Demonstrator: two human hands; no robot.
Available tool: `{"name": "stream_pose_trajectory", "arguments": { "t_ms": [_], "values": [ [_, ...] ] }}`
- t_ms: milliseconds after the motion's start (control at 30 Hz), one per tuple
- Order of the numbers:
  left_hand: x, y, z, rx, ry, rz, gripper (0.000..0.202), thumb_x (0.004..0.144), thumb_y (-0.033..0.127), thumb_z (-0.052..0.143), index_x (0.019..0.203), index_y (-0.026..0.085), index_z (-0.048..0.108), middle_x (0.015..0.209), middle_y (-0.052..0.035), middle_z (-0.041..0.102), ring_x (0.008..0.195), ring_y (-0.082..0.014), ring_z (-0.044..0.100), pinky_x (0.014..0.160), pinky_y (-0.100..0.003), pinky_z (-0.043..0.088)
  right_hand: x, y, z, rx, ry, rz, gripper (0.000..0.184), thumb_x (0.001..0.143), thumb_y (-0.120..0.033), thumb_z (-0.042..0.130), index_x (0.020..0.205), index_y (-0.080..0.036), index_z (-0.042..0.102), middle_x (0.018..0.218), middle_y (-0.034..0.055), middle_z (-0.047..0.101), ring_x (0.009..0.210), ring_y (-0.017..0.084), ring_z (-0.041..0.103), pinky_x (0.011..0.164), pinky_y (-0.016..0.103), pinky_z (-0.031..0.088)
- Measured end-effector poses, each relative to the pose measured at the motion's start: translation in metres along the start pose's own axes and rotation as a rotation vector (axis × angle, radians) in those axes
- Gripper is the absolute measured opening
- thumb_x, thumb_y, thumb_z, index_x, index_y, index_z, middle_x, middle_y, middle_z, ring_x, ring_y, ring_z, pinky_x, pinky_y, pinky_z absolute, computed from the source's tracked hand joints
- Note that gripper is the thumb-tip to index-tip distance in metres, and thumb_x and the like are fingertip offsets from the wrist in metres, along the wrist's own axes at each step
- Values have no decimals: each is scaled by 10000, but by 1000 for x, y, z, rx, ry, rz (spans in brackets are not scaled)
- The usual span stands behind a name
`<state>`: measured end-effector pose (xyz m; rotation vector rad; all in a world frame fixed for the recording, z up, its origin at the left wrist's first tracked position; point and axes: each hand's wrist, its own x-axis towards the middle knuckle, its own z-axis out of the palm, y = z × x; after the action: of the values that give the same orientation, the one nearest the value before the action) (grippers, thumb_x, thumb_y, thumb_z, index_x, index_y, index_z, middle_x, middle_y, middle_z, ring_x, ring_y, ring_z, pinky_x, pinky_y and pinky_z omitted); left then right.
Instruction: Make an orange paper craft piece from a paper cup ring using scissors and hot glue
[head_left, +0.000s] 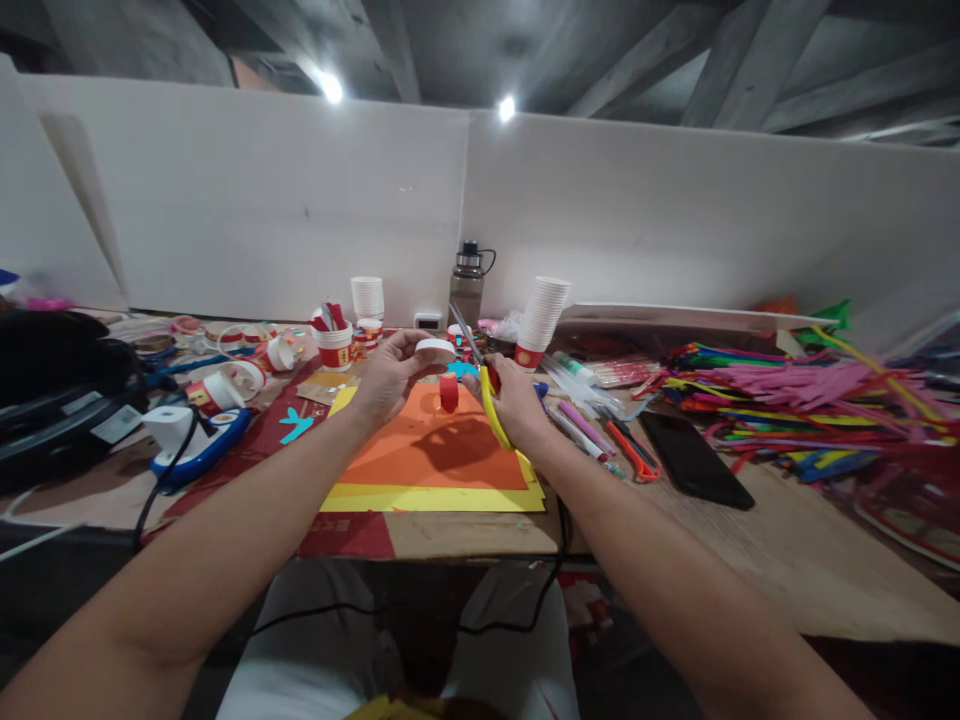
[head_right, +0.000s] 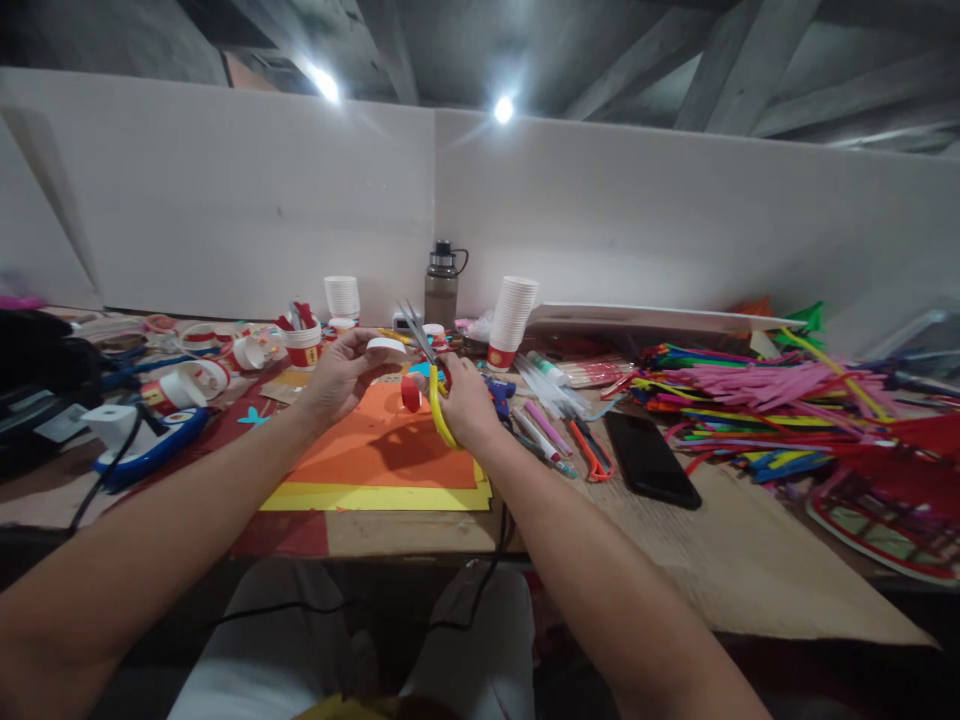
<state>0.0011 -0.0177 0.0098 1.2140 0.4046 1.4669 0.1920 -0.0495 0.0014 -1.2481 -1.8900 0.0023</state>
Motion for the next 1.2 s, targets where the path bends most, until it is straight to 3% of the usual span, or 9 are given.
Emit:
{"name": "stream_pose_trajectory", "arguments": {
  "t_ms": [167, 367, 500, 567, 667, 767, 967, 1100, 1200],
  "values": [
    [1, -3, -2, 67, 4, -1, 333, 642, 260, 820, 892, 170, 619, 844, -16, 704, 761, -139, 678, 618, -229, 554, 0, 0, 0, -14, 4, -13, 400, 885, -516, 538, 1062, -163, 599, 927, 96, 616, 858, 224, 579, 793, 340, 450],
    [16, 9, -24, 418, 167, -11, 242, 749, 313, 674, 919, 142, 642, 756, -25, 661, 593, -119, 583, 423, -186, 409, 0, -1, -1, -2, -2, 2, 390, 884, -521, 526, 1023, -165, 605, 859, 69, 588, 778, 202, 558, 729, 316, 441],
    [28, 19, -52, 925, 289, 164, 224, 747, 154, 596, 957, 145, 675, 809, -37, 693, 728, -160, 627, 604, -240, 486, 1, 1, -1, 2, -4, -3, 411, 885, -533, 517, 1048, -166, 600, 889, 81, 607, 819, 216, 568, 770, 334, 443],
    [31, 18, -64, 1296, 268, 200, 273, 766, 102, 551, 987, 152, 703, 876, -55, 721, 825, -184, 645, 768, -283, 495, 1, 3, -1, 2, -4, 1, 434, 883, -553, 506, 1042, -160, 602, 892, 91, 615, 824, 224, 574, 771, 340, 444],
    [32, 9, -76, 1618, 129, 81, 343, 781, 62, 500, 1034, 149, 714, 995, -91, 738, 935, -221, 660, 859, -306, 478, 3, 5, -2, 2, 0, 24, 489, 876, -591, 486, 1031, -144, 607, 903, 113, 625, 828, 236, 585, 762, 343, 446],
    [33, 0, -84, 1709, 41, -26, 318, 775, 87, 528, 1002, 170, 735, 1016, -89, 744, 968, -233, 669, 868, -290, 478, 3, 7, -2, 1, 3, 41, 515, 872, -610, 475, 1044, -141, 604, 935, 129, 641, 863, 247, 593, 785, 351, 445],
    [34, -1, -92, 1800, 68, -159, 329, 778, 152, 564, 1062, 164, 729, 1071, -98, 738, 1013, -234, 664, 881, -277, 477, 4, 8, -2, -7, 2, 39, 508, 869, -614, 472, 1031, -151, 605, 923, 120, 643, 842, 237, 589, 774, 347, 447],
    [35, -1, -88, 1791, 51, -231, 221, 773, 268, 632, 953, 250, 758, 1007, -28, 758, 973, -202, 662, 854, -253, 476, 4, 9, -2, -3, -5, 46, 503, 868, -611, 476, 1026, -152, 608, 912, 113, 639, 826, 231, 583, 768, 344, 447],
    [33, -3, -78, 1794, 42, -262, 252, 802, 414, 625, 941, 258, 766, 1007, -36, 756, 1000, -228, 647, 855, -287, 465, 4, 9, -3, 3, 5, 39, 491, 870, -598, 481, 1039, -154, 605, 919, 114, 641, 843, 236, 584, 778, 350, 446]
  ]
}}
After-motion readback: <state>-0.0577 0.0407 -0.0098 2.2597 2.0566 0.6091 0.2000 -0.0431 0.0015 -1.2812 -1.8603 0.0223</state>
